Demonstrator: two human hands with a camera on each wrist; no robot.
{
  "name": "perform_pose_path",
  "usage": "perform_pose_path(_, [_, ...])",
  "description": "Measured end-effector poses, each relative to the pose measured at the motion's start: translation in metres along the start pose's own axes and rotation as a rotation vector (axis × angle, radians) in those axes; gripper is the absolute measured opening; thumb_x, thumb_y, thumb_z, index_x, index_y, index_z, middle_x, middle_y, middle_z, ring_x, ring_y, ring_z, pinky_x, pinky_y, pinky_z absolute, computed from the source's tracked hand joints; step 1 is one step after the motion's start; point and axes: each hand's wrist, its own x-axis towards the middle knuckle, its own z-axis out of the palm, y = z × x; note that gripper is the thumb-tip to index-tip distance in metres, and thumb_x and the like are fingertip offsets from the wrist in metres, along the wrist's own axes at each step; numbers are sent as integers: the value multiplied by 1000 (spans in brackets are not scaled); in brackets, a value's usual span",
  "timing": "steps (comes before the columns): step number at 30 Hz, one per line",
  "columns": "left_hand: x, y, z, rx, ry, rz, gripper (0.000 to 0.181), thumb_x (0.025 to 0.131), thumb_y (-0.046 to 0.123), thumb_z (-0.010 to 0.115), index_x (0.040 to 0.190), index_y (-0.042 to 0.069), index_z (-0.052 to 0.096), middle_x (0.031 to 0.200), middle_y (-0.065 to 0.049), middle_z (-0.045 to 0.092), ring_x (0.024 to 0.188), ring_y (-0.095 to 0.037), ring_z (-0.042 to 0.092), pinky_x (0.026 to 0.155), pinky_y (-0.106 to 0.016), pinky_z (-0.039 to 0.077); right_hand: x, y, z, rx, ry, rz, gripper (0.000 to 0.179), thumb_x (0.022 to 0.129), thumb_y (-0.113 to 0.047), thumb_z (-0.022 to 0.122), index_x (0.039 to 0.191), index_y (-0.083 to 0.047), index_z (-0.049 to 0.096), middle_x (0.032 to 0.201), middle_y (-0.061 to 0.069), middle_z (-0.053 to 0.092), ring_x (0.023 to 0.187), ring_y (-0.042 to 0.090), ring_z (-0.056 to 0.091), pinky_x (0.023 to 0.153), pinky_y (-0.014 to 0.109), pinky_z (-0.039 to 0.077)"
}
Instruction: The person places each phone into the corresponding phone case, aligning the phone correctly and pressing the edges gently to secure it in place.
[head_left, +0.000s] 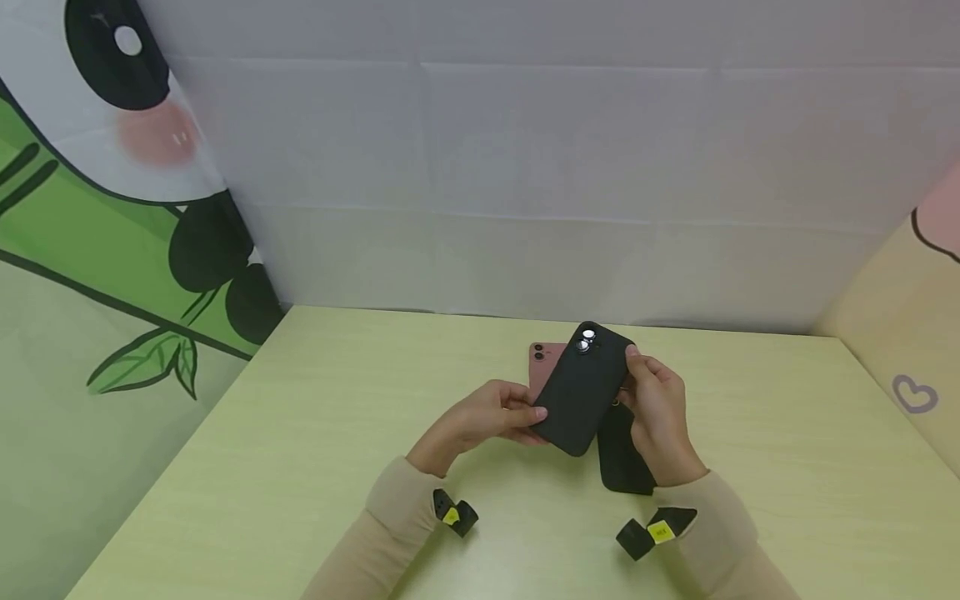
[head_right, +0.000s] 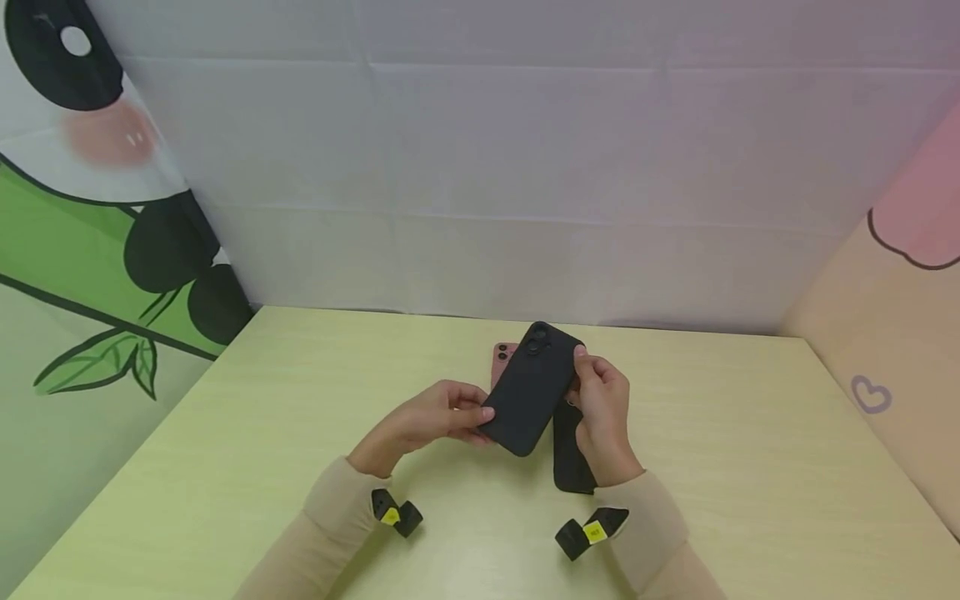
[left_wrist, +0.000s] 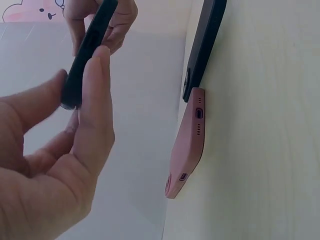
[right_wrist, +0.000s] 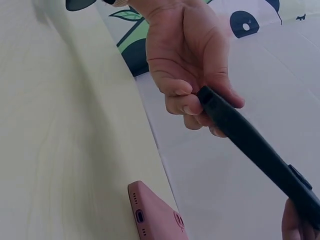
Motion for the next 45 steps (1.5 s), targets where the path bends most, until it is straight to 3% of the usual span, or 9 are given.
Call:
perform_pose_path(5, [1, 1, 2, 36, 67, 25, 16, 88, 1, 57, 99, -11, 56, 83, -11, 63, 84, -45, 63, 78, -49, 51, 0, -2, -2, 23, -45, 35, 25, 90, -30, 56, 75, -12, 61, 65, -5, 54, 57, 7, 50, 54, 18, 42])
perform_pose_path(9, [1, 0, 2, 55, 77, 36, 14, 88, 1, 57, 97, -10, 56, 80, -9, 62, 86, -48, 61, 77, -49, 51, 0, -2, -3, 8, -71, 27, 27, 90, -33, 55, 75, -12, 61, 65, -5, 53, 57, 7, 49, 55, 18, 41])
perform_pose_path(16, [1, -2, -2, 109, 24, 36, 16, 88, 4, 59, 98, -8, 57, 81, -7, 62, 85, -41, 65, 76, -47, 53, 4, 1, -5, -42, -92, -6, 27, 91, -35, 53, 78, -12, 59, 64, -6, 51, 56, 6, 48, 54, 18, 40])
perform_pose_path(22, [1, -3, -2, 149, -17, 53, 16, 87, 5, 60, 96, -7, 57, 81, -6, 63, 82, -36, 67, 73, -42, 55, 6, 5, -5, -66, -37, -91, 23, 90, -31, 57, 75, -15, 64, 61, -6, 52, 55, 6, 50, 54, 20, 44])
perform_pose_path(29, [0, -2, -1, 162, -45, 56, 15, 87, 3, 59, 96, -8, 57, 83, -7, 63, 87, -45, 63, 70, -36, 56, 8, 6, -6, -73, 28, -194, 21, 86, -26, 64, 68, -20, 71, 54, -5, 57, 46, 9, 53, 49, 22, 48])
perform_pose_path(35, [1, -2, 0, 161, -59, 54, 16, 87, 3, 59, 97, -9, 57, 83, -8, 64, 85, -43, 64, 73, -41, 55, 8, 5, -7, -13, 34, -177, 22, 85, -21, 66, 64, -17, 71, 52, -4, 58, 43, 9, 52, 46, 23, 47])
perform_pose_path(45, [1, -4, -1, 185, -95, 19, 15, 87, 6, 60, 95, -7, 58, 88, -15, 68, 87, -44, 63, 72, -36, 55, 7, 4, -6, 2, -20, -119, 29, 89, -19, 60, 61, -14, 64, 54, -5, 51, 49, 9, 46, 49, 22, 41])
